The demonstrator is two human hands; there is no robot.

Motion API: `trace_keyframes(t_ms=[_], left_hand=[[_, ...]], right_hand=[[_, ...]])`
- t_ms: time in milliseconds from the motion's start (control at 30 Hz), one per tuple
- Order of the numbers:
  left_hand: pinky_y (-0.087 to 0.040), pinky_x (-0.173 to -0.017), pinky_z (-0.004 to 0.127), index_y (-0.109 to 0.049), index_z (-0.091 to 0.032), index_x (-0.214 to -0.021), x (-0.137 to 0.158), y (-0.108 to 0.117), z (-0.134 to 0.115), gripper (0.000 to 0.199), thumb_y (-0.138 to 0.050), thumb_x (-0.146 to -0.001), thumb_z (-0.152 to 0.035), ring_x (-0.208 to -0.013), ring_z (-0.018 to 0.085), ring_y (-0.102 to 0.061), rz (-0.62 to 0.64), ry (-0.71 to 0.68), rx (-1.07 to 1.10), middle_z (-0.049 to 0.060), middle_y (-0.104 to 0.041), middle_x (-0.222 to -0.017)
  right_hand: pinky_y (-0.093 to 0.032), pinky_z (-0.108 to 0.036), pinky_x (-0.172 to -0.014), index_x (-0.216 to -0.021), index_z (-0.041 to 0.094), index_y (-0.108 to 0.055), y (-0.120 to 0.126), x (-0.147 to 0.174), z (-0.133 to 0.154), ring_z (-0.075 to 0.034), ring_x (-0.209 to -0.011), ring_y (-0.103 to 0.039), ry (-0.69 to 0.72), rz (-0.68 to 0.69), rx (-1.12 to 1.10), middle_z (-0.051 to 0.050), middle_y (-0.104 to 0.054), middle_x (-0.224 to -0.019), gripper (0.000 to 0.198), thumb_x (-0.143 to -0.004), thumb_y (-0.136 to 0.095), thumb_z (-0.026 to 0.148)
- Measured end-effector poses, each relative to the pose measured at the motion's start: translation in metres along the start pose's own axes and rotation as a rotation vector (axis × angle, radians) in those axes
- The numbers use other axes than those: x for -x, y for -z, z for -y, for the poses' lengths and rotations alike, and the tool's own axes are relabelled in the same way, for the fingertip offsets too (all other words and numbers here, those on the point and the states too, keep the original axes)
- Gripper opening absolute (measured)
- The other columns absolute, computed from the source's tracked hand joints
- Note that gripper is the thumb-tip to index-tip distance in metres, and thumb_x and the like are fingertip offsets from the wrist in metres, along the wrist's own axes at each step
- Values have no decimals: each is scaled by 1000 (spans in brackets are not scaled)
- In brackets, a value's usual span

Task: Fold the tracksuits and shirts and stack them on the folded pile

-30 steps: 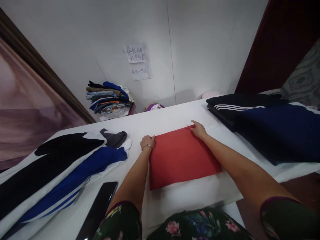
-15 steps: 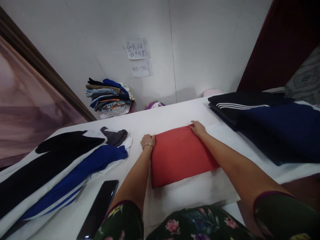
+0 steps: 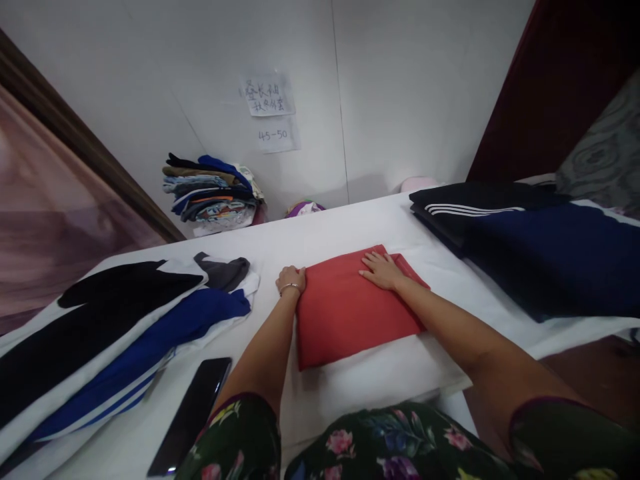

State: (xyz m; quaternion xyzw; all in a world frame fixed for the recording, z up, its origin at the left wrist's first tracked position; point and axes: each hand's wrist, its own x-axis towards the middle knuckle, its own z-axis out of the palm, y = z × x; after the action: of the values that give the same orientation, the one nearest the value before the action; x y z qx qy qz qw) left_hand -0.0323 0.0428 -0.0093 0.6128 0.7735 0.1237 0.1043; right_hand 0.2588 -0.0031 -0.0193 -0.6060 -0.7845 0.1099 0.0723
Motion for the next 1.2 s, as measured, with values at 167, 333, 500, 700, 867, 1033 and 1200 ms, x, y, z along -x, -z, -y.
trace_keyframes(t_ms=[167,333,500,700,867,1033,1200], left_hand=[[-42,-92,34,-58,-12,-118,9,10,-1,51,-37,-89,-48,-114,25,-55,39,-46,66,16,-58,-125],[-24,-109,41,-43,-16,-136,61,7,-6,65,-40,-86,-58,-138,26,-25,-5,-275,26,13,-29,-150],[-22,-111,40,-44,-10,-134,95,1,-7,70,-33,-87,-61,-138,27,-25,117,-368,-12,15,-33,-148],[-23,-111,39,-44,-11,-135,95,3,-7,70,-34,-87,-61,-139,27,-23,107,-344,60,13,-34,-148],[-19,-113,37,-46,-9,-133,97,0,-4,68,-42,-85,-58,-139,26,-22,53,-302,204,14,-31,-149],[-32,-106,33,-45,-9,-131,114,9,8,59,-47,-86,-47,-128,24,-43,-9,-69,473,18,-45,-139],[-37,-103,32,-38,-11,-136,137,18,21,64,-53,-84,-46,-127,24,-45,85,111,623,17,-43,-142]], right_hand=[[-8,-50,-112,-142,20,-36,6,1,2,-26,-141,-14,-4,4,5,-8,-24,-152,68,-90,-26,61],[-9,-52,-111,-142,21,-37,2,0,0,-26,-141,-15,2,-1,15,-8,-25,-152,66,-90,-25,61],[-10,-52,-111,-141,20,-38,2,-2,-2,-26,-141,-16,4,7,18,-8,-26,-152,66,-90,-25,60],[-11,-56,-110,-139,21,-41,10,20,6,-29,-141,-15,-6,-5,9,-11,-28,-151,64,-91,-25,59],[-13,-52,-111,-141,22,-38,9,66,-3,-27,-141,-14,-51,-38,-68,-10,-22,-153,64,-90,-30,59],[-23,-44,-112,-141,18,-38,1,110,-39,-27,-138,-24,-226,-185,-213,-13,-29,-150,65,-86,-42,53],[-28,-44,-110,-138,22,-41,-9,138,-54,-28,-133,-35,-332,-346,-617,-9,-41,-143,67,-79,-56,51]])
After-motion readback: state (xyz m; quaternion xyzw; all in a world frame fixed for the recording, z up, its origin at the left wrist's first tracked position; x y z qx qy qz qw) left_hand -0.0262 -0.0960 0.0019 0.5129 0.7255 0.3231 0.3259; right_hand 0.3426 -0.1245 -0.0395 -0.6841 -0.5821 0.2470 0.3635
